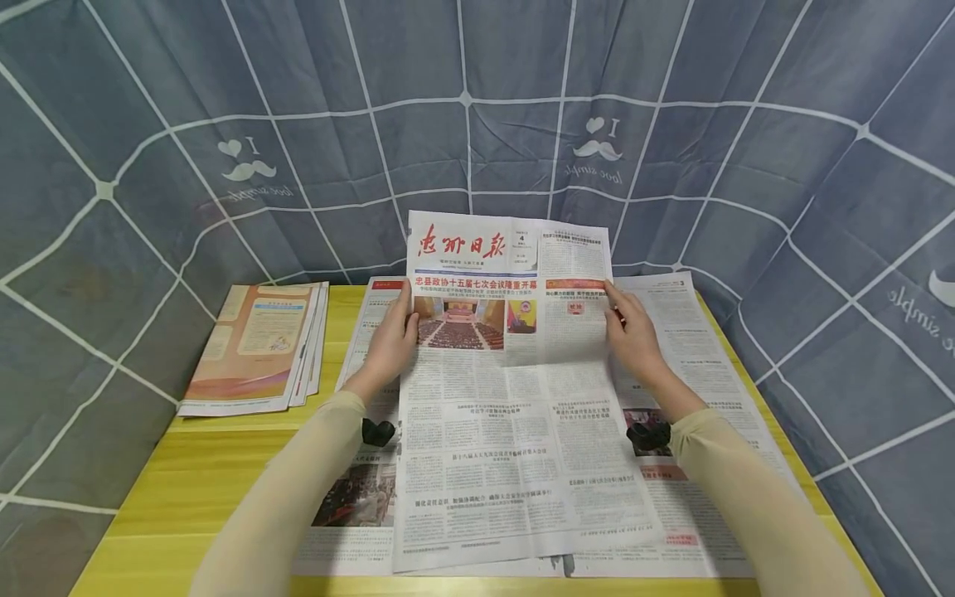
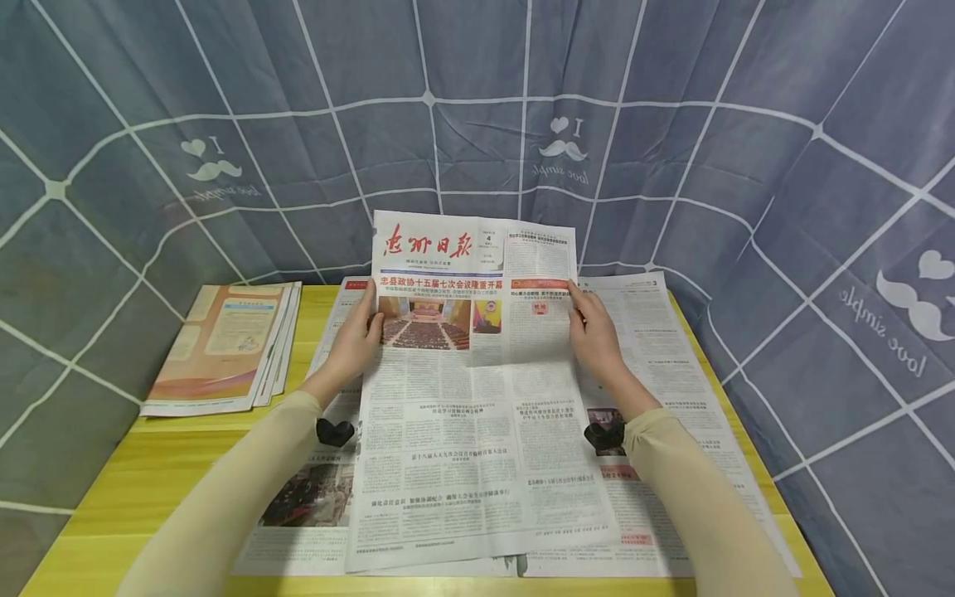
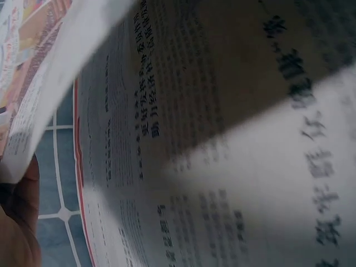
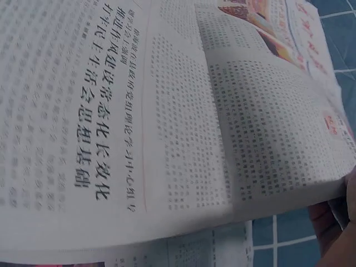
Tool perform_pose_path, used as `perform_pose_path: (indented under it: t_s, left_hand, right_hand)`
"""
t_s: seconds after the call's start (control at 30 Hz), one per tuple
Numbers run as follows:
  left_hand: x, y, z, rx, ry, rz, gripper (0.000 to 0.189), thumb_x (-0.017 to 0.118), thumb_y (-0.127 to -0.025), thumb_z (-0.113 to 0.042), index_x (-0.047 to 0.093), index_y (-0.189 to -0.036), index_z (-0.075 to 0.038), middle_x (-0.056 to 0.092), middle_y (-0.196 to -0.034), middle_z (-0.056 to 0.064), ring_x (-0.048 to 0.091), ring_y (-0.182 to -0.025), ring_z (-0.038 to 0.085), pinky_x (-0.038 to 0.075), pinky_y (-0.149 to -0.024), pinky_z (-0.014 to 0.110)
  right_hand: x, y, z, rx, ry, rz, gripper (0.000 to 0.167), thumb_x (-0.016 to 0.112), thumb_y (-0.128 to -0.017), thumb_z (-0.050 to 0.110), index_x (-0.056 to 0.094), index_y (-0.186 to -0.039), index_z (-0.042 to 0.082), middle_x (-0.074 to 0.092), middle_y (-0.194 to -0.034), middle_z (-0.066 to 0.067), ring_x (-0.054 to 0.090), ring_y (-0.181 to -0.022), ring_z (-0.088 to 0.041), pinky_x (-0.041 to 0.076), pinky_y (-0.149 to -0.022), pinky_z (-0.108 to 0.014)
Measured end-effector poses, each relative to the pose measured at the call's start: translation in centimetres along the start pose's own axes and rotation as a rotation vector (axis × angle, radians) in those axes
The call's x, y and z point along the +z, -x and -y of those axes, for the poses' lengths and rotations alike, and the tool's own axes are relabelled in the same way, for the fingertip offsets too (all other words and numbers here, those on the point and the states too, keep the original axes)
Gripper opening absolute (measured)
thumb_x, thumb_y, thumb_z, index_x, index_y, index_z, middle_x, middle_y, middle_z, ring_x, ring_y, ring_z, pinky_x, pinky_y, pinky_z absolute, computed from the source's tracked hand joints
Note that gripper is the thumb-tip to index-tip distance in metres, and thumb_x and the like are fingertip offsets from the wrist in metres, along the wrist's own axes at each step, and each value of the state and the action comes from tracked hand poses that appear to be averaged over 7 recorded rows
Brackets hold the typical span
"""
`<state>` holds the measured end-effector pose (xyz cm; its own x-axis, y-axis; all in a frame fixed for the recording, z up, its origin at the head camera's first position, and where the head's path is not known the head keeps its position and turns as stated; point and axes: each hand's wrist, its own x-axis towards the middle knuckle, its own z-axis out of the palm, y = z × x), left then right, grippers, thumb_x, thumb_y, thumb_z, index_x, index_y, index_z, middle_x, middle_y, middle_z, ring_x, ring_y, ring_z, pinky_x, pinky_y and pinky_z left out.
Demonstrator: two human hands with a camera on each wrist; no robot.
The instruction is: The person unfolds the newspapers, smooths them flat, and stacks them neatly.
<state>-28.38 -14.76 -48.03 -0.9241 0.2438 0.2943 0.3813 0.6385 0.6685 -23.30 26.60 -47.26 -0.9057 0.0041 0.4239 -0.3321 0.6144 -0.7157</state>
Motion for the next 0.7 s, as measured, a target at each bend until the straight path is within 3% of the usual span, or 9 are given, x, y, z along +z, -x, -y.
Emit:
perform_pose_path:
  t_s: [0.17, 0.4, 0.7]
  left_hand:
    - [1.0, -0.7, -0.2, -0.012, -0.025, 0.022, 0.065, 0.037, -0.112, -0.013, 0.0, -0.166, -0.014, 0.045, -0.141, 0.022, 0.058, -0.106, 0.035, 0.046, -0.087, 0.05]
    - [2.0, -1.2, -0.3, -0.029, -0.033, 0.009, 0.063, 0.036, -0.112, -0.01, 0.004, -0.166, -0.009, 0.05, -0.129, 0.019, 0.056, -0.107, 0.033, 0.046, -0.085, 0.049]
    - [2.6, -1.3, 0.1, -0.064, -0.033, 0.022, 0.064, 0.036, -0.112, -0.011, 0.003, -0.166, -0.012, 0.049, -0.13, 0.018, 0.055, -0.11, 0.033, 0.045, -0.095, 0.049]
  right_hand:
    - [-0.1, 0.2, -0.5, 0.043, -0.014, 0.058, 0.063, 0.052, -0.106, 0.011, 0.027, -0.163, 0.007, 0.047, -0.132, -0.021, 0.049, -0.097, -0.025, 0.044, -0.077, -0.029]
    - [0.4, 0.8, -1.6, 0.082, -0.037, 0.123, 0.075, 0.057, -0.101, 0.011, 0.019, -0.165, 0.011, 0.041, -0.141, -0.025, 0.05, -0.103, -0.029, 0.046, -0.081, -0.034]
    - [1.3, 2.9, -3.1, 0.183, -0.037, 0.226, 0.07, 0.055, -0.104, 0.013, 0.02, -0.165, 0.011, 0.037, -0.148, -0.025, 0.051, -0.108, -0.034, 0.046, -0.088, -0.046]
